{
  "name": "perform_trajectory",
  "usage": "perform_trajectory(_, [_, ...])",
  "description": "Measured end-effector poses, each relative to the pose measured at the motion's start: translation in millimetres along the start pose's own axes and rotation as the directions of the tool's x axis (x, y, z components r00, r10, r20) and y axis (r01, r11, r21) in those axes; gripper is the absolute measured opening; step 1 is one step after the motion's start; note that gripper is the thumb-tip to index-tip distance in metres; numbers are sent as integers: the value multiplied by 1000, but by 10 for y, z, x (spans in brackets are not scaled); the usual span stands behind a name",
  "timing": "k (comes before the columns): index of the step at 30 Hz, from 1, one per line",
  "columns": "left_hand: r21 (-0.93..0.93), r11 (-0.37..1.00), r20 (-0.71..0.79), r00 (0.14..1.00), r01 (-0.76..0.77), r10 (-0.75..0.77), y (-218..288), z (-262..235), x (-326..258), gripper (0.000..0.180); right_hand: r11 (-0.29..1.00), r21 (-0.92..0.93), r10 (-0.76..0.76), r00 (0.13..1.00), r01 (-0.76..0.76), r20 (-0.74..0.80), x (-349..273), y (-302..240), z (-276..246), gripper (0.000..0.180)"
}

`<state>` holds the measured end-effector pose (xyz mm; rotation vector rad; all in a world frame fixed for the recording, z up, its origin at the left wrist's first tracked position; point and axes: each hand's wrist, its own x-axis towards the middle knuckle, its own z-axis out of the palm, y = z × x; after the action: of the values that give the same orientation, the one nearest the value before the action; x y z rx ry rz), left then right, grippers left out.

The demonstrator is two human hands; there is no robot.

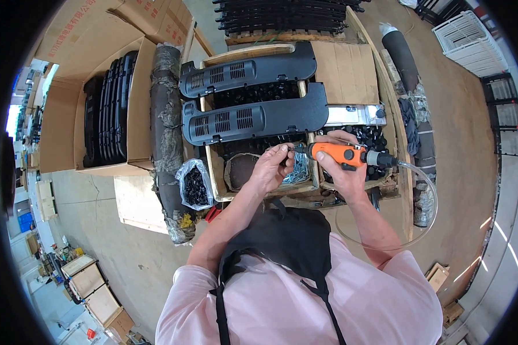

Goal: The recorder is using a pneumatic screwdriver to secure small screws into black plastic housing components at a factory workbench.

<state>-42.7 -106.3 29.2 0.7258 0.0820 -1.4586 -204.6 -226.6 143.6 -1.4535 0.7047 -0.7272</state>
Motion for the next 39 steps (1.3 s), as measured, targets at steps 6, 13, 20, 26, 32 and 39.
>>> perform_trajectory(6, [-17,999,-131,990,40,-41,-117,72,81,31,996,-76,-43,999,43,-4,134,11,-37,47])
perform_trajectory(13, [286,958,-373,924,25,87,-61,-114,410,40,985,-159,-67,997,62,-25,365,185,-70,47])
perform_trajectory(20, [362,932,-440,884,12,159,-47,-147,570,35,980,-187,-70,998,68,-5,434,285,0,45])
perform_trajectory(26, [424,906,-443,871,-9,215,-38,-144,613,34,970,-242,-33,999,40,30,475,198,97,46])
perform_trajectory(32, [427,902,-459,842,-71,284,-60,-126,644,37,925,-375,-4,988,63,156,616,150,187,43])
perform_trajectory(39, [426,901,-452,844,-80,289,-97,-165,673,37,893,-443,10,982,75,186,630,161,184,41])
